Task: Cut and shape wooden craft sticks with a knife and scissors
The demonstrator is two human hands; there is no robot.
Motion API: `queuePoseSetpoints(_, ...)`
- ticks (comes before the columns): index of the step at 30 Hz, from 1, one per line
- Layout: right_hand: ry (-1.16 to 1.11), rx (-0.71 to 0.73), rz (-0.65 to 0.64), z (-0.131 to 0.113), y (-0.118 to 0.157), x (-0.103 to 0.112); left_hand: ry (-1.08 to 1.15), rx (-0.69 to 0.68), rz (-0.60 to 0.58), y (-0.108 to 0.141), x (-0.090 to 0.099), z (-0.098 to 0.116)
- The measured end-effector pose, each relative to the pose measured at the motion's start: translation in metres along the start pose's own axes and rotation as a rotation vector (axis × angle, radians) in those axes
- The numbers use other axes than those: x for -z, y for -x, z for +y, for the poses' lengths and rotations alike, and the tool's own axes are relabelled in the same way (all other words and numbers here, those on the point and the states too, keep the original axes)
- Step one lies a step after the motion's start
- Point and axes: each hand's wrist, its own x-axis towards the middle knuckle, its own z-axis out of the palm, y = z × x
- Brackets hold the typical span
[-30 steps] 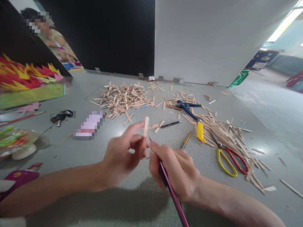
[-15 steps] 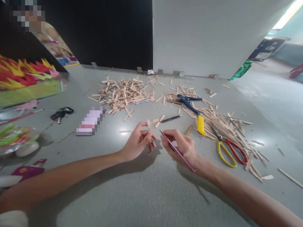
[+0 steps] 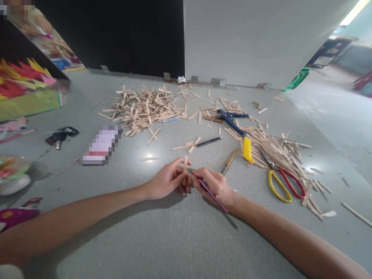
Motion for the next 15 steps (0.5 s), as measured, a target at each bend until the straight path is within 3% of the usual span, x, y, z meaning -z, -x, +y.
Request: queuePoseSetpoints(15,-0.084,0.030,-0.089,-0.0010,-0.0019,0.0004,-0.051,-0.016,-0.012,0.0010,0.0000,-0.0034)
